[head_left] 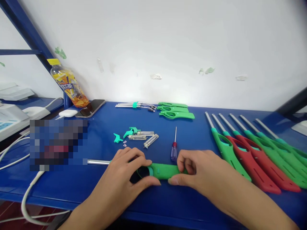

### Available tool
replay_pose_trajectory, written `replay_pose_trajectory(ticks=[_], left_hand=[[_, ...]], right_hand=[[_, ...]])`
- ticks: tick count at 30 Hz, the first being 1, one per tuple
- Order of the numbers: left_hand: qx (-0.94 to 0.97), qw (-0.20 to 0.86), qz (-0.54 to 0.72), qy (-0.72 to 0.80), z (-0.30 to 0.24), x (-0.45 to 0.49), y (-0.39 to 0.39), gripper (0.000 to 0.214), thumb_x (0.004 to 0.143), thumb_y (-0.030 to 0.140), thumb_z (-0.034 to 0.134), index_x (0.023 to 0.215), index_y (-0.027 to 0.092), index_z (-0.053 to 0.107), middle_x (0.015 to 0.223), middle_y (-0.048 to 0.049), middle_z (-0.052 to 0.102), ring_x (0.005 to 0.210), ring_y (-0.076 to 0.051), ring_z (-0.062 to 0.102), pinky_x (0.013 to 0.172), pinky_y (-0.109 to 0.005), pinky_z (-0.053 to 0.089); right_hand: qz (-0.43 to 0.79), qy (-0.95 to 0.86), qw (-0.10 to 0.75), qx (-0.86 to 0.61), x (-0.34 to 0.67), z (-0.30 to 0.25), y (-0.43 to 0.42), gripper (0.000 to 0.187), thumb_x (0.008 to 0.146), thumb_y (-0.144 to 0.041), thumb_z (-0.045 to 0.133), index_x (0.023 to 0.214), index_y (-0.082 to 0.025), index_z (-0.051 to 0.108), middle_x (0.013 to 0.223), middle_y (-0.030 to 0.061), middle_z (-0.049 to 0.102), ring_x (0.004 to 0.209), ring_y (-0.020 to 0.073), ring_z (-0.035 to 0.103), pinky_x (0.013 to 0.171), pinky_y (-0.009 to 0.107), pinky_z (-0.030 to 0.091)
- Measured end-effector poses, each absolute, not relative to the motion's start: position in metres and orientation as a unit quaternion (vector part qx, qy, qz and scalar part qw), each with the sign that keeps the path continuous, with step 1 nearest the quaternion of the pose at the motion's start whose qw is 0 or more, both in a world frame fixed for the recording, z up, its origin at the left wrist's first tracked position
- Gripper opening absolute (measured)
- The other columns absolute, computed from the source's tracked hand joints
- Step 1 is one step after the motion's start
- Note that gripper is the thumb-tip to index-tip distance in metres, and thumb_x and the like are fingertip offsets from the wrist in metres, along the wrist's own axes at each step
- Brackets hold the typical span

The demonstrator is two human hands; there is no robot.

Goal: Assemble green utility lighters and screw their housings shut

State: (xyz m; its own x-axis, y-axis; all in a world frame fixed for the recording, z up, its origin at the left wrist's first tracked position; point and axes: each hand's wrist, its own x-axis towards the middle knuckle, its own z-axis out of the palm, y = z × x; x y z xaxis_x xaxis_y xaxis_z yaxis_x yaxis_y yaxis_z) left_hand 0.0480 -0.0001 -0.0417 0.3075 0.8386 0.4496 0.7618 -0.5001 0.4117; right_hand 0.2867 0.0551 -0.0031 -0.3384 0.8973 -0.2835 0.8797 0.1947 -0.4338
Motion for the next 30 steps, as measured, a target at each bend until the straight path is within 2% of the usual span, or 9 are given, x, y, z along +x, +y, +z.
replay_pose_trajectory(ticks=[4,6,8,10,12,14,16,22,30], left_hand=[[0.805,0.049,0.306,0.506,-0.042,0.050,-0.004,0.042,0.078,0.038,0.096,0.110,0.023,0.073,0.104,-0.0023,0.070,0.091,-0.026,0.066,0.085,-0.042,0.049],[0.805,0.039,0.307,0.506,-0.043,0.052,-0.005,0.037,0.083,0.031,0.093,0.113,0.023,0.073,0.105,-0.0026,0.069,0.092,-0.026,0.066,0.088,-0.044,0.048],[0.807,0.026,0.313,0.501,-0.044,0.053,-0.006,0.033,0.090,0.029,0.086,0.118,0.023,0.072,0.105,-0.0031,0.069,0.092,-0.026,0.066,0.089,-0.046,0.048],[0.810,0.014,0.317,0.493,-0.045,0.054,-0.007,0.029,0.096,0.031,0.079,0.122,0.021,0.071,0.105,-0.0041,0.069,0.092,-0.025,0.066,0.089,-0.046,0.048],[0.812,0.007,0.319,0.489,-0.046,0.054,-0.007,0.025,0.102,0.033,0.072,0.123,0.020,0.071,0.104,-0.0048,0.069,0.091,-0.025,0.066,0.087,-0.046,0.049],[0.811,0.010,0.320,0.490,-0.048,0.054,-0.007,0.021,0.106,0.034,0.066,0.120,0.019,0.073,0.104,-0.0055,0.068,0.090,-0.024,0.066,0.085,-0.044,0.051],[0.810,0.024,0.321,0.490,-0.049,0.053,-0.006,0.022,0.108,0.036,0.061,0.115,0.019,0.074,0.105,-0.0062,0.067,0.090,-0.024,0.066,0.082,-0.041,0.054],[0.828,0.044,0.299,0.472,-0.047,0.051,-0.005,0.027,0.112,0.040,0.053,0.123,0.022,0.070,0.109,-0.0061,0.067,0.092,-0.023,0.068,0.082,-0.039,0.058],[0.841,0.052,0.255,0.474,-0.048,0.050,-0.001,0.022,0.109,0.029,0.057,0.128,0.026,0.068,0.109,-0.0053,0.066,0.092,-0.024,0.064,0.079,-0.039,0.058]], right_hand=[[0.278,-0.794,0.044,-0.539,0.298,-0.007,0.051,0.025,0.098,-0.047,0.066,0.080,-0.030,0.063,0.074,-0.0033,0.066,0.069,0.0207,0.059,0.059,0.032,0.036],[0.283,-0.801,0.069,-0.523,0.307,-0.009,0.049,0.029,0.107,-0.049,0.049,0.088,-0.032,0.062,0.076,-0.0042,0.066,0.072,0.0203,0.060,0.063,0.033,0.039],[0.304,-0.800,0.070,-0.512,0.315,-0.009,0.048,0.028,0.110,-0.050,0.041,0.096,-0.035,0.061,0.080,-0.0051,0.067,0.074,0.0198,0.062,0.067,0.033,0.042],[0.325,-0.794,0.063,-0.510,0.319,-0.008,0.046,0.020,0.108,-0.047,0.045,0.103,-0.036,0.061,0.088,-0.0052,0.070,0.080,0.0199,0.066,0.071,0.033,0.046],[0.329,-0.789,0.050,-0.517,0.319,-0.009,0.045,0.010,0.101,-0.043,0.061,0.110,-0.038,0.062,0.098,-0.0050,0.072,0.089,0.0212,0.069,0.075,0.033,0.050],[0.322,-0.789,0.030,-0.523,0.317,-0.011,0.044,0.030,0.088,-0.035,0.078,0.115,-0.040,0.063,0.104,-0.0050,0.073,0.093,0.0228,0.070,0.078,0.034,0.052],[0.306,-0.796,0.025,-0.522,0.315,-0.015,0.044,0.044,0.080,-0.026,0.085,0.117,-0.040,0.064,0.106,-0.0049,0.073,0.093,0.0235,0.071,0.079,0.035,0.052],[0.271,-0.824,0.077,-0.492,0.309,-0.026,0.047,0.022,0.091,-0.023,0.076,0.103,-0.035,0.061,0.096,-0.0059,0.073,0.092,0.0233,0.071,0.073,0.035,0.051],[0.230,-0.847,0.098,-0.470,0.303,-0.025,0.044,0.022,0.089,-0.019,0.078,0.099,-0.030,0.061,0.094,-0.0035,0.074,0.081,0.0230,0.072,0.069,0.035,0.051]])
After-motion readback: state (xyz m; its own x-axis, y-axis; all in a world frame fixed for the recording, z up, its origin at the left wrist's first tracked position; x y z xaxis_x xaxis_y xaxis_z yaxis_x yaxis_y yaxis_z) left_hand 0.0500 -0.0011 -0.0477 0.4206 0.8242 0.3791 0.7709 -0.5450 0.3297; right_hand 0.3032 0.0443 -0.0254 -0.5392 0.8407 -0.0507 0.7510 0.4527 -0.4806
